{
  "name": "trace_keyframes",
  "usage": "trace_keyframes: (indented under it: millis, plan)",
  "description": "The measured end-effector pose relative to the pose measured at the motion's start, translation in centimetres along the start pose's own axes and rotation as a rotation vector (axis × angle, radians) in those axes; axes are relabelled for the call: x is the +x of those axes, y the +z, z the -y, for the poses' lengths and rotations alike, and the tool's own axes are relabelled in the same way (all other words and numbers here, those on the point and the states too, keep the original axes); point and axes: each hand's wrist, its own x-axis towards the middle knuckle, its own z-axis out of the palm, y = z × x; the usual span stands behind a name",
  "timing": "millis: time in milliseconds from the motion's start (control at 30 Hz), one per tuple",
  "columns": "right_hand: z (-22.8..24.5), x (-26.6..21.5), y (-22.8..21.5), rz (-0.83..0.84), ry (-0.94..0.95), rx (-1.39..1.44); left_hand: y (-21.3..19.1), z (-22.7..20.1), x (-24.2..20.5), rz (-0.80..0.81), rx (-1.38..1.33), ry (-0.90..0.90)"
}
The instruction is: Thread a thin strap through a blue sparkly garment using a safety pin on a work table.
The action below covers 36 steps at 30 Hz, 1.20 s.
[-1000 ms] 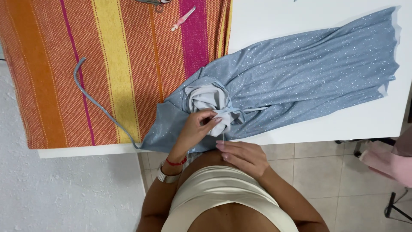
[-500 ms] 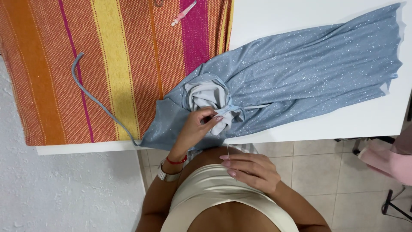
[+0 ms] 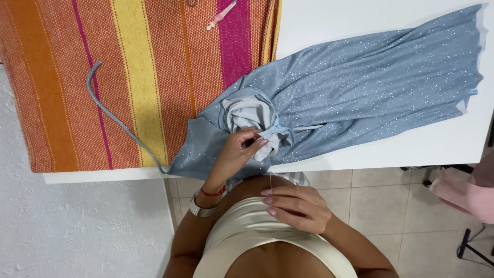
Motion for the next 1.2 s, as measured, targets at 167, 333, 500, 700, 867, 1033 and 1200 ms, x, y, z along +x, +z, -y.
trace_keyframes:
  millis: [167, 333, 500, 700, 867, 1033, 1200]
  plan:
    - [-4.5, -5.9, 1.1, -0.168, 0.182, -0.048, -0.2, -0.1, -0.2, 0.006, -0.166, 0.178]
    - [-11.1, -5.1, 1.4, -0.205, 0.384, -0.142, 0.0, -2.3, -1.2, 0.054, -0.187, 0.173]
    - [-15.3, -7.7, 3.4, -0.051, 0.452, -0.097, -0.2, -1.8, -0.9, 0.031, -0.123, 0.190]
    - [-11.7, -4.5, 4.5, -0.151, 0.206, -0.245, -0.5, -1.0, -1.2, -0.030, -0.035, 0.141]
    - [-6.7, -5.4, 6.0, -0.048, 0.015, -0.160, -1.7, 2.7, -2.9, -0.082, 0.021, 0.222]
    - [-6.4, -9.2, 5.8, -0.088, 0.189, -0.112, -2.4, 5.6, -4.2, -0.138, -0.006, 0.269]
    - [-10.3, -9.4, 2.3, 0.076, 0.774, -0.007, -3.1, 5.5, -4.7, -0.089, 0.005, 0.356]
